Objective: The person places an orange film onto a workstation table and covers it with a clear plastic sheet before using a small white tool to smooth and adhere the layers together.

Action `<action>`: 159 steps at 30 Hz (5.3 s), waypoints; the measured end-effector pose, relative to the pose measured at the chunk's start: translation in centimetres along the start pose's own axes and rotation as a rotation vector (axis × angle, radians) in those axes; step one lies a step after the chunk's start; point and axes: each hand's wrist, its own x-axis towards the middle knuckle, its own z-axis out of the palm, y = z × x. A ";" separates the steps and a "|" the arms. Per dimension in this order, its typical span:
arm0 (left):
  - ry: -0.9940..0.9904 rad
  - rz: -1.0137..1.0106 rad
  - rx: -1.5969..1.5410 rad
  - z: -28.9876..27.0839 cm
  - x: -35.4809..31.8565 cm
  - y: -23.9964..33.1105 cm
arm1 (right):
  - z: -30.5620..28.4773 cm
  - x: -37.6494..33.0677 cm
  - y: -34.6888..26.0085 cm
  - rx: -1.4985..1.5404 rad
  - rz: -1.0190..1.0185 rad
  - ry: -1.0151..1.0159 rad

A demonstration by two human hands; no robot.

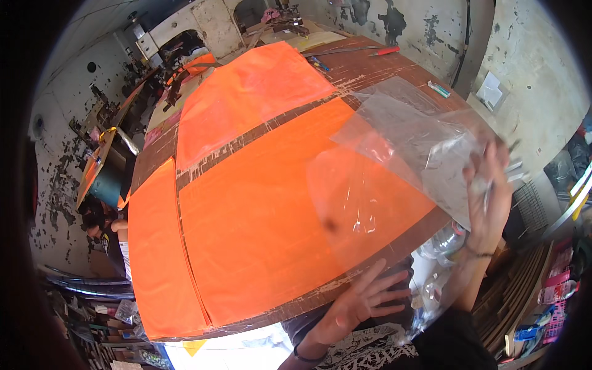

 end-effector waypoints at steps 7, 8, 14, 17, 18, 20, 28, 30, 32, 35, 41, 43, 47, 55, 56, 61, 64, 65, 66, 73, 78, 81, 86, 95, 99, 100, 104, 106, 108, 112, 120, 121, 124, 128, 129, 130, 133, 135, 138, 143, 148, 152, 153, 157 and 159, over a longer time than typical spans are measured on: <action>0.306 -0.165 0.254 -0.1 -2.5 0.3 | -7.1 -3.9 -1.7 -0.788 0.279 -0.318; 0.309 -0.176 0.242 0.0 -3.1 0.2 | -7.1 -3.4 -1.5 -0.918 0.101 -0.280; 0.775 0.327 0.439 1.8 -5.6 0.8 | -10.3 -3.5 -1.3 -1.630 -0.202 -0.667; 0.904 0.432 0.499 2.1 -6.0 0.3 | -11.5 -3.4 -0.5 -1.782 -0.378 -0.566; 0.858 0.383 0.490 2.0 -6.1 0.3 | -11.8 -3.3 -0.6 -1.784 -0.374 -0.566; 0.810 0.339 0.483 1.9 -6.3 0.3 | -12.4 -2.8 -0.9 -1.729 -0.117 -0.192; 0.783 0.327 0.382 2.1 -6.2 0.1 | -12.0 1.9 1.5 -1.741 -0.548 0.038; 0.807 0.346 0.385 2.2 -6.5 0.2 | -11.4 1.6 0.6 -1.727 -0.458 0.128; 0.828 0.339 0.359 2.1 -6.9 0.1 | -12.6 2.0 0.7 -1.704 -0.570 0.108; 0.819 0.311 0.334 2.0 -7.0 0.0 | -12.2 2.1 1.2 -1.707 -0.560 -0.018; 0.793 0.346 0.301 1.0 -6.3 0.5 | -11.2 3.8 3.5 -1.638 -0.533 -0.173; 0.769 0.367 0.302 0.9 -6.8 0.6 | -9.9 3.6 3.6 -1.647 -0.382 -0.218; 0.783 0.409 0.267 1.1 -6.7 0.7 | -10.7 2.7 3.8 -1.537 -0.399 -0.259; 0.758 0.399 0.267 0.8 -6.6 0.5 | -11.2 -0.1 2.6 -1.437 -0.395 -0.219; 0.778 0.361 0.338 0.8 -6.0 0.6 | -11.8 -1.5 1.9 -1.447 -0.395 -0.218; 0.748 0.398 0.278 1.5 -3.9 0.4 | -9.5 -7.4 -0.3 -0.874 0.704 -0.510; 0.714 0.337 0.222 1.8 -3.4 0.2 | -9.3 -10.9 1.8 -0.425 0.872 -0.512; 0.693 0.325 0.214 1.9 -3.2 0.1 | -8.6 -11.5 2.9 -0.381 0.898 -0.468; 0.671 0.314 0.205 1.8 -3.1 0.1 | -8.8 -11.9 3.6 -0.381 0.900 -0.460; 0.632 0.119 0.267 1.6 -7.9 -0.4 | -8.0 -13.1 4.8 -0.312 0.894 -0.530; 0.613 -0.312 0.261 3.7 -12.4 6.6 | -6.3 -10.1 3.2 -0.640 0.630 -0.131; 0.593 -0.245 0.255 4.7 -13.9 11.2 | -6.6 -8.1 2.7 -0.655 0.488 -0.048; 0.324 -0.205 1.648 3.3 -5.3 14.8 | -6.0 -6.9 3.4 -0.707 0.341 0.020; 0.136 -0.491 2.506 -6.1 7.4 13.7 | -7.4 -7.5 3.1 -0.675 0.473 -0.002; 0.164 -0.521 2.499 -7.7 11.3 15.8 | -6.9 -5.8 3.0 -0.681 0.398 -0.048; 0.160 -0.516 2.509 -8.0 11.8 16.0 | -6.9 -5.3 3.1 -0.704 0.374 -0.082; 0.220 -0.565 2.482 -9.0 13.7 16.7 | -7.4 -3.8 4.3 -0.835 0.318 -0.089; 0.239 -0.568 2.489 -9.2 14.6 17.0 | -7.5 -3.5 4.1 -0.852 0.347 -0.082; 0.234 -0.540 2.483 -9.3 15.6 16.8 | -8.1 -3.5 4.1 -0.827 0.378 -0.069; 0.247 -0.476 2.423 -10.9 20.2 17.8 | -8.5 -4.2 4.7 -0.891 0.339 0.001; 0.634 -0.198 2.310 -16.3 28.5 19.0 | -7.4 -4.4 5.9 -0.924 0.249 0.063; 0.626 -0.195 2.306 -16.8 28.5 18.8 | -7.4 -4.5 6.0 -0.919 0.263 0.057; 0.641 -0.207 2.376 -18.3 28.8 18.6 | -7.4 -4.4 5.8 -0.940 0.295 0.064; 0.633 -0.232 2.352 -18.2 29.0 18.3 | -7.6 -4.3 5.8 -0.879 0.290 0.095; 0.646 -0.232 2.346 -18.3 29.0 18.4 | -7.5 -4.2 5.8 -0.848 0.303 0.101; 0.646 -0.238 2.348 -18.5 28.9 18.7 | -7.5 -4.2 5.9 -0.816 0.317 0.108; 0.656 -0.246 2.341 -18.6 29.0 18.6 | -7.6 -4.2 6.1 -0.810 0.304 0.123; 0.669 -0.188 2.344 -18.5 29.0 18.7 | -7.7 -4.1 6.3 -0.794 0.295 0.129; 0.675 -0.106 2.338 -18.5 28.9 18.8 | -8.0 -3.9 6.2 -0.793 0.300 0.094; 0.690 0.074 2.343 -18.8 28.4 18.8 | -8.5 -4.1 6.2 -0.837 0.328 0.104; 0.614 0.304 2.282 -19.0 28.3 18.6 | -7.7 -3.9 5.9 -0.834 0.337 0.107; 0.647 0.399 2.230 -18.7 28.3 18.9 | -7.7 -4.0 6.0 -0.833 0.337 0.094; 0.671 0.362 2.173 -18.2 28.3 19.0 | -7.7 -4.1 6.1 -0.836 0.335 0.089; 0.589 0.332 1.902 -16.5 27.6 21.0 | -7.8 -4.1 6.1 -0.828 0.307 0.082; 0.513 0.376 1.816 -16.5 26.7 22.1 | -7.9 -4.2 6.2 -0.827 0.299 0.074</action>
